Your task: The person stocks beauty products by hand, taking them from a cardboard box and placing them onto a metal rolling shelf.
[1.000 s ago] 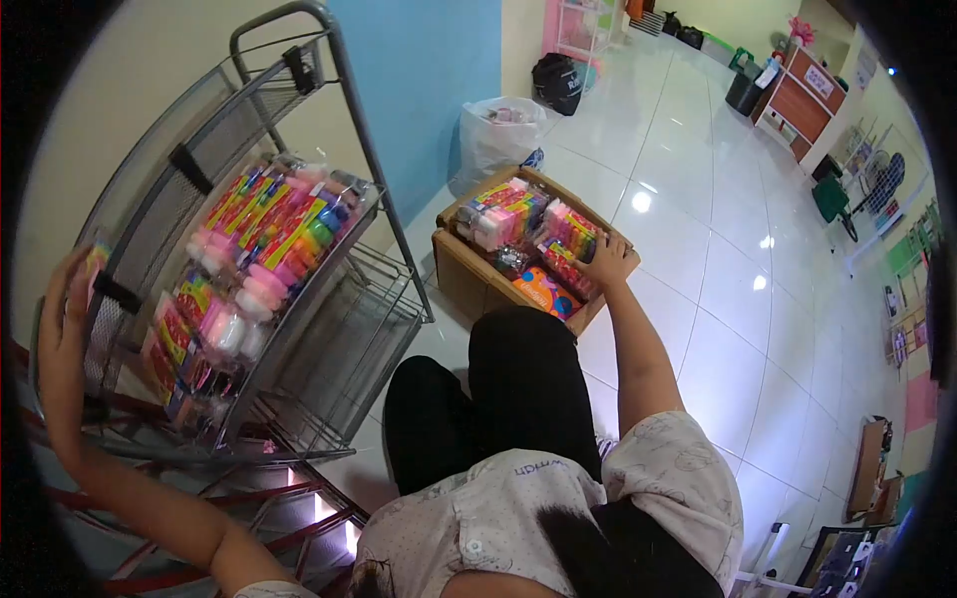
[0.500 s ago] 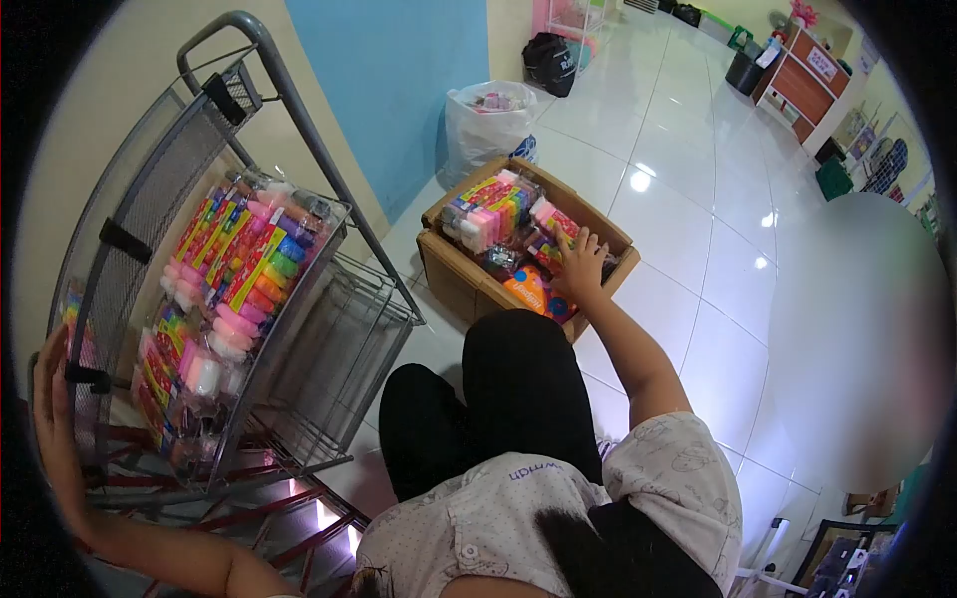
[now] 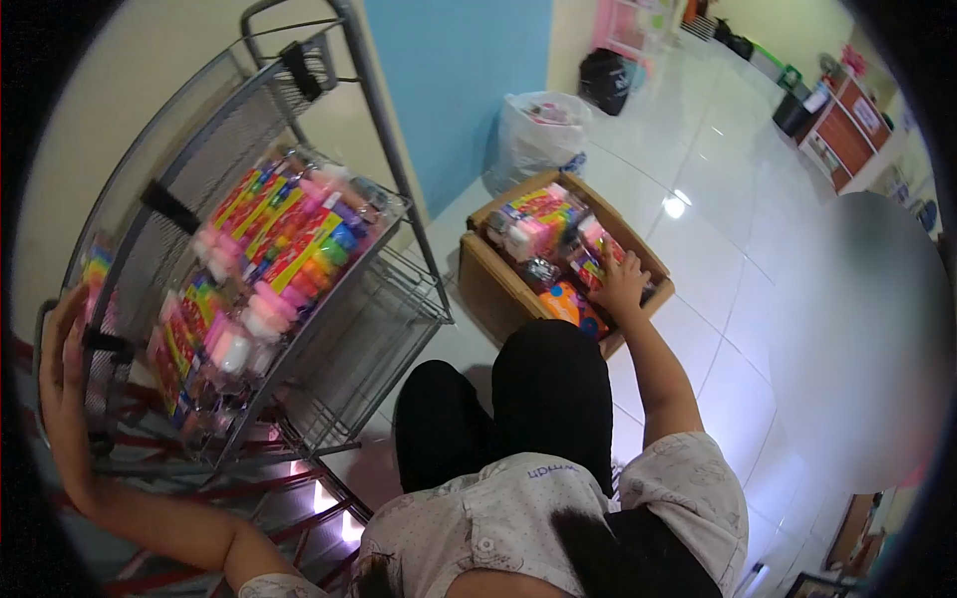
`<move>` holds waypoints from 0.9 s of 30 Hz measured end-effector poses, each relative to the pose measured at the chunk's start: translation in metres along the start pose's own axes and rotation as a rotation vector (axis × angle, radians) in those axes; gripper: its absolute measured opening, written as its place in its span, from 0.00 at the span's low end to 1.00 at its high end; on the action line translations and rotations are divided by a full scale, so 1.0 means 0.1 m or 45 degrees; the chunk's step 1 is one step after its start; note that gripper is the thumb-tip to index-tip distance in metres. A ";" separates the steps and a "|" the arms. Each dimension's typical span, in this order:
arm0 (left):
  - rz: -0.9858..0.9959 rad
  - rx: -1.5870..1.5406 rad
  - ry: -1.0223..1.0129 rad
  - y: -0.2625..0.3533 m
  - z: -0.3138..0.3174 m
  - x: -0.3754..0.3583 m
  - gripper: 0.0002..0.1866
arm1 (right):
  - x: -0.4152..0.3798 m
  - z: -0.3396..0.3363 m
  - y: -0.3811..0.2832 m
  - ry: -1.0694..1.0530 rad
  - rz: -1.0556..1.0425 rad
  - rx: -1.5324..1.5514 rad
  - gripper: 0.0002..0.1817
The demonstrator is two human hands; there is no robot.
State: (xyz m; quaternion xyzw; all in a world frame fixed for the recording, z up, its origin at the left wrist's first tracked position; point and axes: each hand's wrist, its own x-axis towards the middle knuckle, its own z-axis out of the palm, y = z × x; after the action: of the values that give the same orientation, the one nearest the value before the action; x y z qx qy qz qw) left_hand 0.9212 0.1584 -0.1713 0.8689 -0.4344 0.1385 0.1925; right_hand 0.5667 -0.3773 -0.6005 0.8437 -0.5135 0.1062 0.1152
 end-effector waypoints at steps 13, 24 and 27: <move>-0.012 -0.292 -0.013 0.29 0.01 0.02 0.27 | 0.48 -0.99 0.27 -0.209 -0.035 1.864 0.66; -0.006 -0.213 0.064 0.32 -0.01 -0.01 0.24 | 1.90 -5.36 -2.40 -0.058 -1.968 1.220 0.61; -0.008 -0.257 0.076 0.28 -0.01 -0.03 0.23 | 1.78 -5.54 -3.40 -0.458 -2.227 0.984 0.62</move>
State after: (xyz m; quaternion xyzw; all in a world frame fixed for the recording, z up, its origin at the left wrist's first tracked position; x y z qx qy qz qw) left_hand 0.8969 0.1462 -0.1657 0.8419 -0.4374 0.1193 0.2926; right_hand 0.9163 -0.2073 -0.0497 0.9105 0.3550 0.0137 -0.2117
